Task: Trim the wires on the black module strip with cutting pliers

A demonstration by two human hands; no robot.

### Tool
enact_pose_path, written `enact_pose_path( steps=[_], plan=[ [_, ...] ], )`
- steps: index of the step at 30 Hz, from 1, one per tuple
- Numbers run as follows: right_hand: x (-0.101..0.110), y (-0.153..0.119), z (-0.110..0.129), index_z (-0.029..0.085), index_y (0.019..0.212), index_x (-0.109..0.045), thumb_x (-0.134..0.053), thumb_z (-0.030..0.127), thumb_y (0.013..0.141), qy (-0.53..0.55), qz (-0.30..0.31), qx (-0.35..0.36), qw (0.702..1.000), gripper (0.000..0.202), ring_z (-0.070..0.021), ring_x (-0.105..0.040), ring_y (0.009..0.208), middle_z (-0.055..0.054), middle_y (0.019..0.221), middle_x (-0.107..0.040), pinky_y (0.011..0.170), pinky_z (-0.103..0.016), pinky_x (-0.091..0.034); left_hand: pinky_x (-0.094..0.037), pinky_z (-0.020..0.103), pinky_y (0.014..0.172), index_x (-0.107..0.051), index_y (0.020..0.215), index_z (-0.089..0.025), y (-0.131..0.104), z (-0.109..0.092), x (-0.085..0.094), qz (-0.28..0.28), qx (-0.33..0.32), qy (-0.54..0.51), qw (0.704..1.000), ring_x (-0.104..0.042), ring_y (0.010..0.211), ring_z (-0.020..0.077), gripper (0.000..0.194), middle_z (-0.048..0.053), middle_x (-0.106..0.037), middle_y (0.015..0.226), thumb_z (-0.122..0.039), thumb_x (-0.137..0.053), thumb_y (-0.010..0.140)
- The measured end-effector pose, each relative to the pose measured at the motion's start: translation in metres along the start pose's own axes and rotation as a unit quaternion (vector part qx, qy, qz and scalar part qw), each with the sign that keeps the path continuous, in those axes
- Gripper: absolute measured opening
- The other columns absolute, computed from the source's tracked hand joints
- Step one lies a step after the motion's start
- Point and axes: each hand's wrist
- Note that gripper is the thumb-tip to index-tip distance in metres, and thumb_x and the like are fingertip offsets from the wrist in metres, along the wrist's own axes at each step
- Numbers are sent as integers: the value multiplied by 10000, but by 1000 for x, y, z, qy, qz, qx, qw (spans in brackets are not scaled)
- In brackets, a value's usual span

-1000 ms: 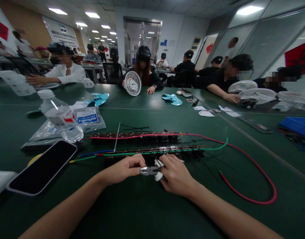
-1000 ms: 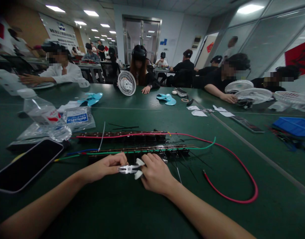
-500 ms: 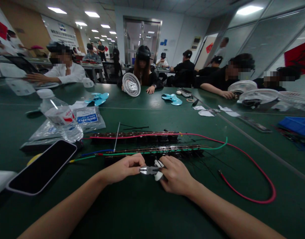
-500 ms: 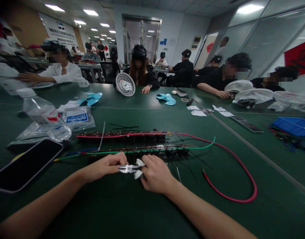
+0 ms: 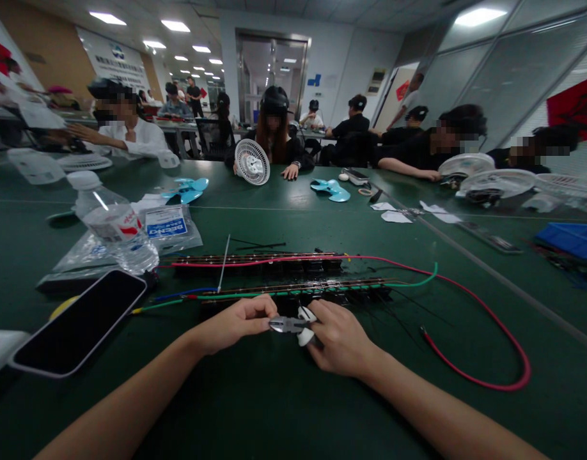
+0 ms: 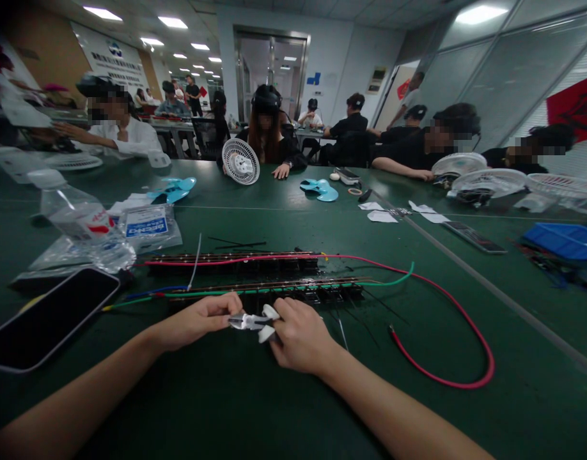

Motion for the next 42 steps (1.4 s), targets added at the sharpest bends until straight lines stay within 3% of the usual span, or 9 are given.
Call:
enact_pose_path(
  steps=[10, 19, 27, 42],
  plan=[
    [5, 1, -1, 146, 833, -664, -583, 194, 757, 12, -6, -26, 1000, 121, -260, -492, 989, -135, 1073, -550, 876, -423, -423, -375, 321, 848, -563, 855, -169, -1, 6, 2, 3, -12, -3, 1000, -461, 878, 186, 245, 32, -483, 921, -409, -546, 901],
    [6, 2, 0, 145, 845, -674, -582, 222, 769, 11, -16, -20, 1000, 142, -270, -492, 992, -137, 1065, -554, 873, -433, -428, -367, 319, 859, -557, 847, -172, -1, 5, 3, 7, -9, -1, 1000, -452, 877, 185, 263, 29, -476, 913, -429, -541, 901],
    [4, 5, 4, 137, 848, -676, -590, 228, 769, 0, -21, -3, 1000, 148, -269, -494, 974, -146, 1058, -565, 871, -438, -419, -358, 307, 860, -575, 851, -178, 1, -1, 0, 19, -3, -4, 1000, -477, 894, 174, 167, 21, -492, 927, -334, -564, 910],
    [3, 4, 4, 132, 864, -674, -583, 233, 770, -16, -23, -13, 1000, 165, -284, -472, 1003, -151, 1085, -554, 901, -438, -413, -339, 308, 881, -570, 859, -171, 0, 6, 2, 17, -13, -24, 999, -463, 916, 183, 154, 26, -485, 929, -316, -556, 910]
  ],
)
Point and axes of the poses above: each hand's wrist, its own y-axis towards the middle knuckle, its own x-axis out of the back of the hand, z = x × y
